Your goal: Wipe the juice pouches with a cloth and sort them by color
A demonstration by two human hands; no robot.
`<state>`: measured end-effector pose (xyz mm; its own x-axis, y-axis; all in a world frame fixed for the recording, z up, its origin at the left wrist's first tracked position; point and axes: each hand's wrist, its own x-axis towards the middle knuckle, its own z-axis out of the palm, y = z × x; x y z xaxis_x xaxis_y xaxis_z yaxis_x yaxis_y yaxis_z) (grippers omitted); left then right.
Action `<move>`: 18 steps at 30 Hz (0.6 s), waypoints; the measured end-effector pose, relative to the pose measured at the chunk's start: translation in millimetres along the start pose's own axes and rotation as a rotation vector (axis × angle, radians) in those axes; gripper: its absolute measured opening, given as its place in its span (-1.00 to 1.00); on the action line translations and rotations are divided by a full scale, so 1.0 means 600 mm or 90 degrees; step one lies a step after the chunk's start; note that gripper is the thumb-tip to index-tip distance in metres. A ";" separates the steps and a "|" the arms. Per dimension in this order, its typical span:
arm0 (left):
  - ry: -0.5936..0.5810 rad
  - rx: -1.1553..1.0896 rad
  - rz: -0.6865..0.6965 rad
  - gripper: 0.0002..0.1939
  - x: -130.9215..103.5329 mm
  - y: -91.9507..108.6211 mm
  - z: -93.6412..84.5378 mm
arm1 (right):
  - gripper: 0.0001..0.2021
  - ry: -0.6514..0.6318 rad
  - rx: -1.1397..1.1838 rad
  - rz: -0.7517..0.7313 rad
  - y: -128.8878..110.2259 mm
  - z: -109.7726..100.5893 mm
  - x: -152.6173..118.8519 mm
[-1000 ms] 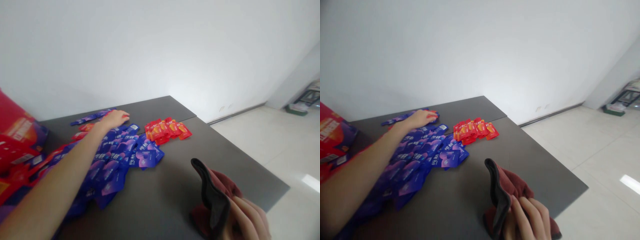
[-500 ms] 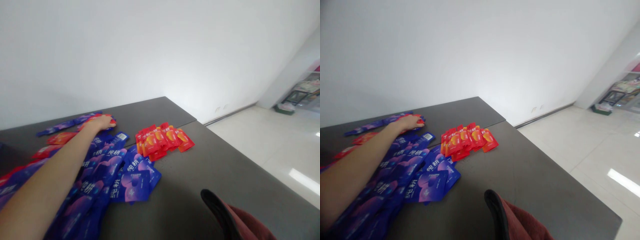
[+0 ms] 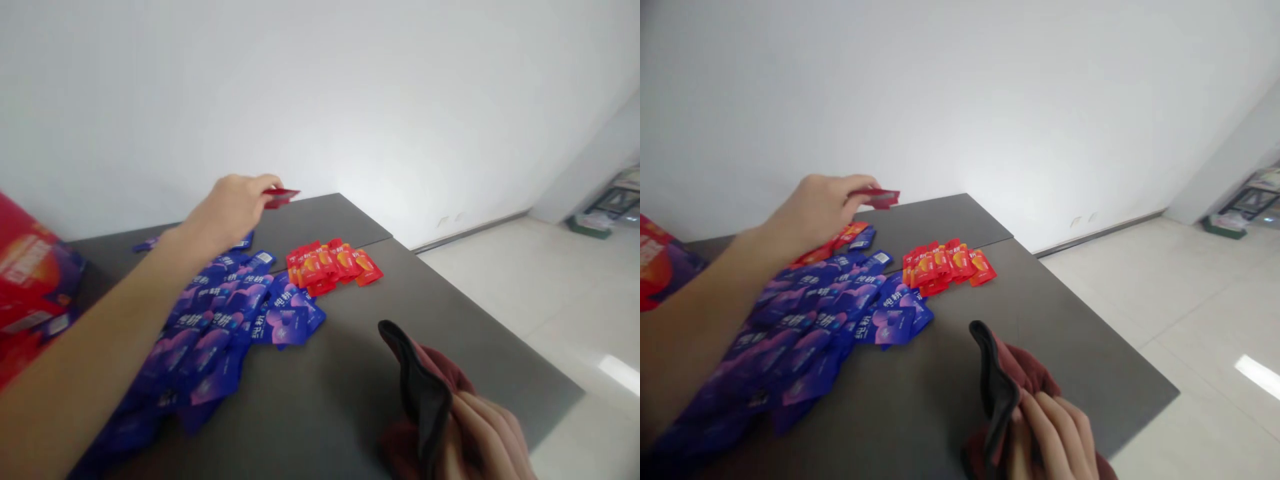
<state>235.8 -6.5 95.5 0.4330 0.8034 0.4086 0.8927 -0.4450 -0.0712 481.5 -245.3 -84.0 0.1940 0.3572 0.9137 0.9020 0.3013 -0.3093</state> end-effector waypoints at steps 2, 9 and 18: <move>-0.012 -0.011 0.041 -0.60 -0.085 0.077 -0.034 | -0.87 0.021 0.000 0.001 0.000 0.000 0.003; -0.093 -0.155 0.203 -0.65 -0.420 0.245 0.008 | -0.86 0.082 -0.049 0.012 0.014 -0.006 -0.005; -0.185 -0.181 0.214 -0.44 -0.477 0.271 0.042 | -0.90 -0.003 0.042 -0.015 -0.042 -0.067 0.056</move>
<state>260.2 -298.6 -56.0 0.7429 0.6561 0.1332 0.6466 -0.7547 0.1110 480.7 -276.6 -34.7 0.1702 0.3538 0.9197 0.8788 0.3678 -0.3042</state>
